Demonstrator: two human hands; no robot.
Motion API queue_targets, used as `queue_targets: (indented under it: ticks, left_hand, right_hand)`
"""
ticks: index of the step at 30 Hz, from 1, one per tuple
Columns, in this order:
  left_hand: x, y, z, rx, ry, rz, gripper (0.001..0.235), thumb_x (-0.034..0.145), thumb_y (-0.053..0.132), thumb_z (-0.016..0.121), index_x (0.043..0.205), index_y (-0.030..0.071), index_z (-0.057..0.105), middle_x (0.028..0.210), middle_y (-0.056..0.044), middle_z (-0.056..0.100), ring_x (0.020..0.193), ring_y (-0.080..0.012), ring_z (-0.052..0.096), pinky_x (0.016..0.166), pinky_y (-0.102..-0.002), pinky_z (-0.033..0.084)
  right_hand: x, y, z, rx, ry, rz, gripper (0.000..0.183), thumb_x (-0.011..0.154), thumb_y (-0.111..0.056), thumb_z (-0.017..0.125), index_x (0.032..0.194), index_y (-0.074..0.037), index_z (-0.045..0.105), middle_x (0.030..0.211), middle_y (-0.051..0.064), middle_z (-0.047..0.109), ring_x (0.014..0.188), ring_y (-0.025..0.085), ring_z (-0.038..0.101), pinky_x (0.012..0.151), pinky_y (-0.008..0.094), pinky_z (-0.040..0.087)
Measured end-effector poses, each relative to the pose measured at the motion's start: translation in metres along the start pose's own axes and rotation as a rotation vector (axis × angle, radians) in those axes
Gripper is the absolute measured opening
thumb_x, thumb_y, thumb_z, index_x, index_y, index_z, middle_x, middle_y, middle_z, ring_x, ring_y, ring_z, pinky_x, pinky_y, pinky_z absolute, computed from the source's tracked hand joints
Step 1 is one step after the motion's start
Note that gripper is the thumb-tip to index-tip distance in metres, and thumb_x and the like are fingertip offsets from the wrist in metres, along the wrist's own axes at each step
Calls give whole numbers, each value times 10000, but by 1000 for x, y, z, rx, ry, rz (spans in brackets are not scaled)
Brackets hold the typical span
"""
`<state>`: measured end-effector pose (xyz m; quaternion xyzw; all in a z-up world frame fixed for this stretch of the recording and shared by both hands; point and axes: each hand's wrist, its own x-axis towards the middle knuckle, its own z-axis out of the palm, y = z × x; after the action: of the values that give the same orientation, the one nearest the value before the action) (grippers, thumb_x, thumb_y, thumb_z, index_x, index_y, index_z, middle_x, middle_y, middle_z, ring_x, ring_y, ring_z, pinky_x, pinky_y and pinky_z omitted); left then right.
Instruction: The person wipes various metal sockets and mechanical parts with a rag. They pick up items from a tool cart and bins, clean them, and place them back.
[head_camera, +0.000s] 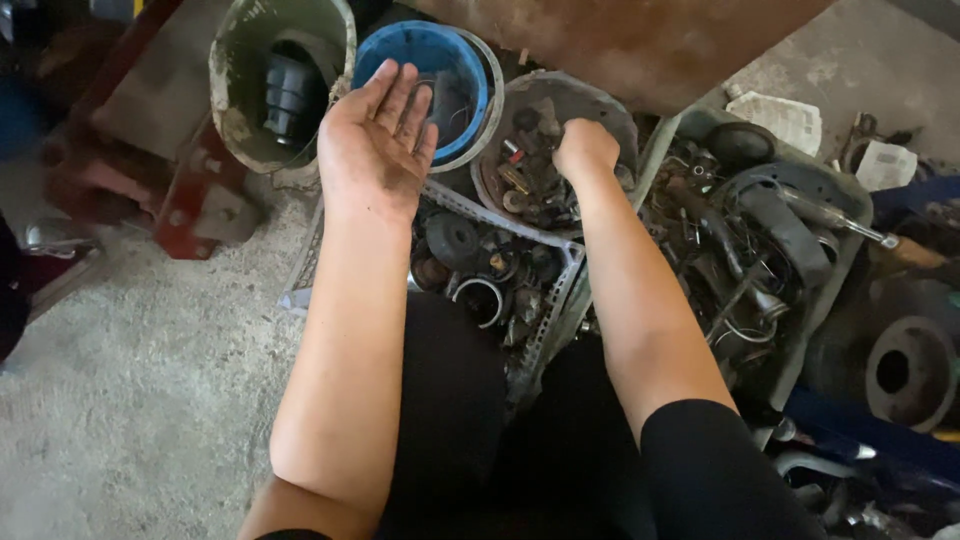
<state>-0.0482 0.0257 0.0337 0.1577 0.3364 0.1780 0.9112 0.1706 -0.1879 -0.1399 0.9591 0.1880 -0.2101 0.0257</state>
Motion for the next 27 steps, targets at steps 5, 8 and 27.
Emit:
queue_targets:
  ticks: [5,8,27]
  left_hand:
    - [17,-23,1,-6,-17,-57,416,916,266,603,1299,106,640,1360,-37,666,1349,-251,549,1157,-466,295]
    - [24,-40,9,56,-37,-85,422,910,283,599,1292,109,647,1348,-47,681,1340,-264,557,1145,-479,297]
    - [13,-164,75,477,-375,368,294,949,-57,753,1223,-42,649,1127,-100,731,1028,-153,709,923,-272,604]
  right_hand:
    - [-18,9,-26,45,57,-65,272,792,-239,799,1033,-118,766,1088,170,725,1055,372,670,860,490,542]
    - [-32,20,-50,114,89,-147,217,810,-268,790,990,-147,779,1044,155,735,1018,364,679,848,484,541]
    - [-119,74,-183,959,171,-751,190,916,-125,841,1059,-40,748,1011,6,755,981,105,683,930,282,529]
